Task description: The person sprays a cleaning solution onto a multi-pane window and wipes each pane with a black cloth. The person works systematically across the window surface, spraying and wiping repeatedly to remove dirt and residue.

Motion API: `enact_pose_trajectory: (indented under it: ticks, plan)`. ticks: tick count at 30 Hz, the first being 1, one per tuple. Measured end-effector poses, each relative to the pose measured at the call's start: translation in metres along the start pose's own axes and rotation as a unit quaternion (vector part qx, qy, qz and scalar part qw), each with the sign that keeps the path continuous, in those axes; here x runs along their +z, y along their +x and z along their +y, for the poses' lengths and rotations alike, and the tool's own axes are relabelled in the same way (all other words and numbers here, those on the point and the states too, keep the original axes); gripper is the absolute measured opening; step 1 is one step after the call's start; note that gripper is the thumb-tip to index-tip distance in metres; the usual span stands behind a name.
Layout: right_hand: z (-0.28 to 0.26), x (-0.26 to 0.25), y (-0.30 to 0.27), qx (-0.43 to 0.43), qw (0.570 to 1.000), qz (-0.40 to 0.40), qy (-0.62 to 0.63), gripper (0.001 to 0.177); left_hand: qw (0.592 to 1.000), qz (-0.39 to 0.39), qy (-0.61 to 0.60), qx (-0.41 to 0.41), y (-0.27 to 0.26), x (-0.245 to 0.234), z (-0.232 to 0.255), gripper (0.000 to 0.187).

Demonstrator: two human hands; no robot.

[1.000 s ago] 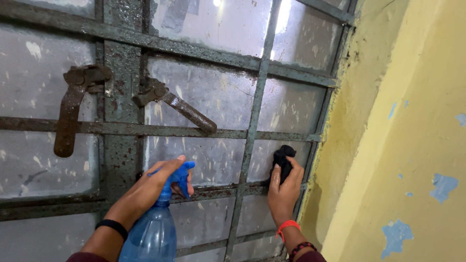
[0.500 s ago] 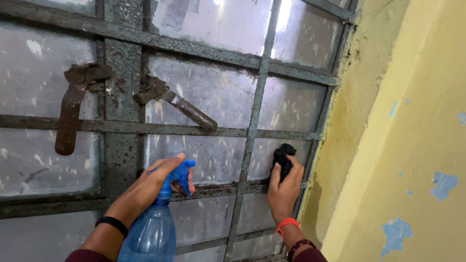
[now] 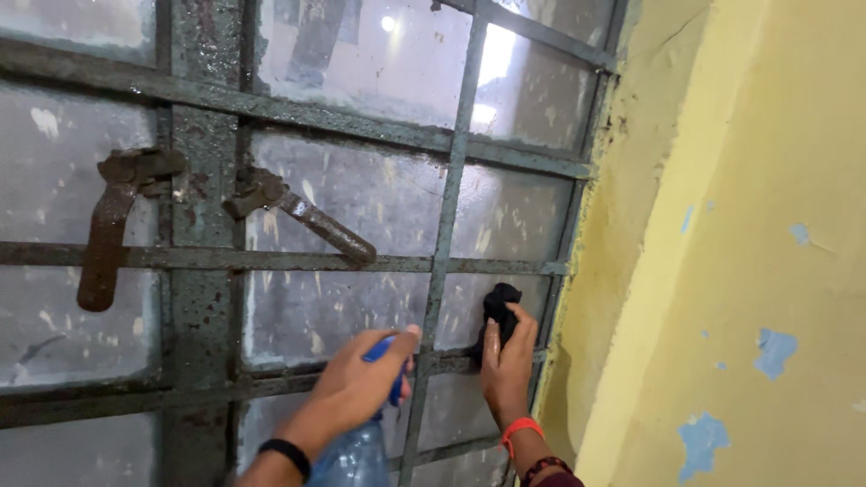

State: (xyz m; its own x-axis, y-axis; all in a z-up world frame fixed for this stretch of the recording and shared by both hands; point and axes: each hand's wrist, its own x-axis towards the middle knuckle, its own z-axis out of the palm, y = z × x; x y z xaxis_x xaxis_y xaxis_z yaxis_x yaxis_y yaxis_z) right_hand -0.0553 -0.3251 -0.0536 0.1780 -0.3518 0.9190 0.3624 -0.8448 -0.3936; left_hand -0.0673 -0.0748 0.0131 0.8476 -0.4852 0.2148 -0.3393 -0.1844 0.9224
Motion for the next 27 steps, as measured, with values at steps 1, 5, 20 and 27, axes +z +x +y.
enact_pose_trajectory:
  ticks: [1, 5, 20, 27]
  plan:
    - [0.0, -0.001, 0.001, 0.007, 1.0, -0.007, 0.018, 0.035, 0.998, 0.018, 0.044, -0.033, -0.002, 0.006, 0.006, 0.059]
    - [0.0, -0.004, 0.0, 0.03, 0.999, -0.003, 0.041, 0.034, 0.992, 0.057, 0.106, 0.027, 0.0, 0.019, 0.016, 0.054]
    - [0.01, 0.0, -0.001, -0.002, 0.999, 0.015, 0.028, 0.034, 0.971, 0.11, 0.2, 0.075, 0.031, 0.041, -0.02, 0.063]
    - [0.015, 0.005, 0.0, 0.02, 0.999, 0.015, 0.022, 0.034, 0.987, 0.079, 0.138, 0.039, 0.017, 0.023, -0.004, 0.056]
